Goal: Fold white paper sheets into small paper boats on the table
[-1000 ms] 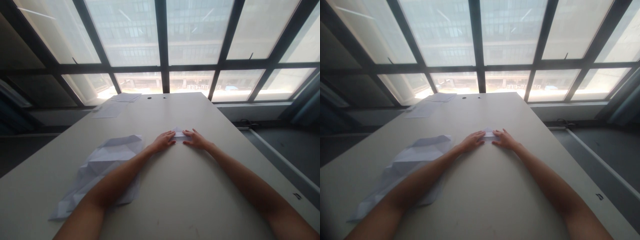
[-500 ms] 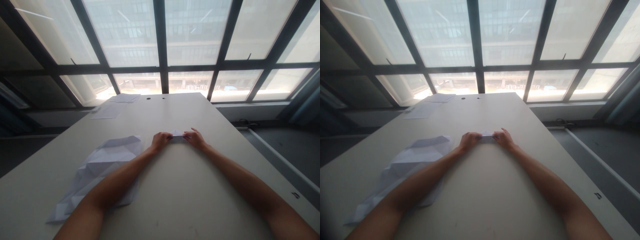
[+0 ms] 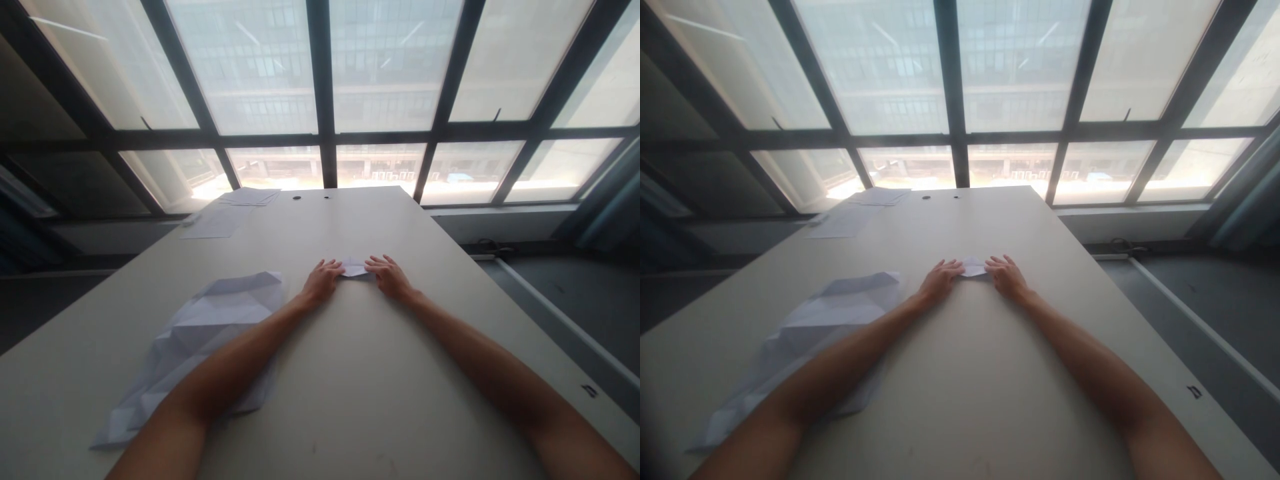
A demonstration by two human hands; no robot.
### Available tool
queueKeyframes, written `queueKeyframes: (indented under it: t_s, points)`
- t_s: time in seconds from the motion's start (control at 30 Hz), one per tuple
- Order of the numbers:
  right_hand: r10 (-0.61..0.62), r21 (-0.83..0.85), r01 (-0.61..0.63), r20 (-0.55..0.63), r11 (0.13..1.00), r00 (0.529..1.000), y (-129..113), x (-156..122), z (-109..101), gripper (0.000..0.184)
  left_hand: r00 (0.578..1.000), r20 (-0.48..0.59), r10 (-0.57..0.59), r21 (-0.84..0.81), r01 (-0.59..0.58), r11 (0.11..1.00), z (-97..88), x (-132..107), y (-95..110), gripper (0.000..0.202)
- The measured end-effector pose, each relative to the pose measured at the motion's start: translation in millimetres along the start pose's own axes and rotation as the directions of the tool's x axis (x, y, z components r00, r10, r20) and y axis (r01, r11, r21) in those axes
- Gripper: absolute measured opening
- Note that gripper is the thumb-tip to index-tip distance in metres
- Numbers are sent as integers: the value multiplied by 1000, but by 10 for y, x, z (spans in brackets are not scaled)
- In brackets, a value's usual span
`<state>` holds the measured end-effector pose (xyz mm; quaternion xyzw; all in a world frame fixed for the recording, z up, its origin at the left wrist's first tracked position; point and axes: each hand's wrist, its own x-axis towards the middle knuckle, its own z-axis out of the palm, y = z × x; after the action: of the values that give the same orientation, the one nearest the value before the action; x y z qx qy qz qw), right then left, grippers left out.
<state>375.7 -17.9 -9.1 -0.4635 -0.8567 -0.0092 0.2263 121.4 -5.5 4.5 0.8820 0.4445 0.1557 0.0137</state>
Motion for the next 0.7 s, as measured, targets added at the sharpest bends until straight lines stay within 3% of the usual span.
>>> queueKeyframes:
  t_s: [0.1, 0.2, 0.4, 0.7]
  points:
    - [-21, -66, 27, 86, 997, 996, -91, -15, -12, 43, 997, 75, 8, 22, -9, 1000, 58, -6, 16, 44]
    - [14, -80, -7, 85, 997, 996, -228, -11, 5, 34, 995, 95, 37, 25, -39, 999, 79, -29, 64, 57]
    - [-43, 75, 28, 206, 997, 978, -317, -3, 106, 59, 966, 199, 165, -55, -157, 986, 79, -33, 91, 70]
    - [50, 36, -60, 234, 998, 971, -253, 21, 135, 61, 975, 214, 67, -12, -66, 998, 141, -11, 54, 80]
